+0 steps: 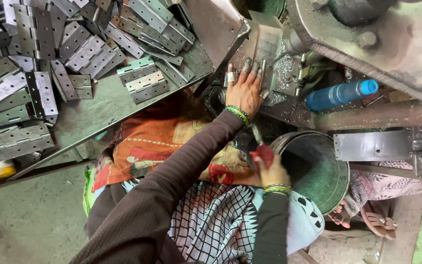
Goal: The person operates a drill press to drill holes into metal hinge plates. They pick up a hinge plate, place it under the drill, and pull a lever to activate the drill. After drilling, they remove the plate and place it on a pile of finished pieces. This process is repeated for multiple hinge plates.
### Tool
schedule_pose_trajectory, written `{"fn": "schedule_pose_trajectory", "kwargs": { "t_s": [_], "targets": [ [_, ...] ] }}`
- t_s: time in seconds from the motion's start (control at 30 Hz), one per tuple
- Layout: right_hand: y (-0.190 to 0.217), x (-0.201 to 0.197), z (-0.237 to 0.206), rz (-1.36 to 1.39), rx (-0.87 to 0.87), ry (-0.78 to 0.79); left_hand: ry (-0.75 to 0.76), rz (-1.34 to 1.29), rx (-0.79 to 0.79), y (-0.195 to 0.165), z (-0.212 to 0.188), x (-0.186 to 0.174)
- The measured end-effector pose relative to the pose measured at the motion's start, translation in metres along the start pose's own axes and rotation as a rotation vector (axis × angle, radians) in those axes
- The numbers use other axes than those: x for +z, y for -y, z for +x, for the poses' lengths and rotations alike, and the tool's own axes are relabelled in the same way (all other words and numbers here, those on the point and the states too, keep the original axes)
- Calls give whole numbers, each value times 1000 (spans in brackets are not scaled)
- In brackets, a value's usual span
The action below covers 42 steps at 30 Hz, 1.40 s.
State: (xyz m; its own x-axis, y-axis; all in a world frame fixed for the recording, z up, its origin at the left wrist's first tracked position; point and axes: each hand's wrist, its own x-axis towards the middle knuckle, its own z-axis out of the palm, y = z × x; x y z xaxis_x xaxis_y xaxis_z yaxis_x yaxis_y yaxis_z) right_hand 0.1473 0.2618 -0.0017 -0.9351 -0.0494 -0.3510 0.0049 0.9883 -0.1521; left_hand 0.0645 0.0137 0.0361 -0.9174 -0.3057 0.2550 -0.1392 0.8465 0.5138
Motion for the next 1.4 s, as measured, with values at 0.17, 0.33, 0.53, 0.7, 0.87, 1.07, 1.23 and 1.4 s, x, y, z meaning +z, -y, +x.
{"fn": "schedule_pose_trajectory", "kwargs": {
  "t_s": [0.17, 0.33, 0.53, 0.7, 0.87, 1.07, 1.23, 1.4],
  "targets": [
    [-13, 37, 4, 35, -1, -10, -135, -51, 53, 2, -5, -4],
    [-10, -6, 13, -58, 11, 137, 19, 54, 20, 2, -7, -5],
    [0, -42, -2, -130, -13, -66, -30, 56, 46, 3, -6, 0],
    [-5, 32, 3, 25, 12, -56, -92, 47, 60, 2, -5, 3],
    [-25, 54, 19, 62, -26, -40, 11, -13, 56, 7, -17, -4],
    [-13, -31, 6, -87, -70, 4, -155, 79, 106, 7, -10, 6],
    [4, -20, -9, -74, 42, -75, -53, 12, 36, 7, 14, 23],
    [-20, 56, 11, 53, -13, -134, -20, -2, 26, 10, 13, 19]
  ]
}}
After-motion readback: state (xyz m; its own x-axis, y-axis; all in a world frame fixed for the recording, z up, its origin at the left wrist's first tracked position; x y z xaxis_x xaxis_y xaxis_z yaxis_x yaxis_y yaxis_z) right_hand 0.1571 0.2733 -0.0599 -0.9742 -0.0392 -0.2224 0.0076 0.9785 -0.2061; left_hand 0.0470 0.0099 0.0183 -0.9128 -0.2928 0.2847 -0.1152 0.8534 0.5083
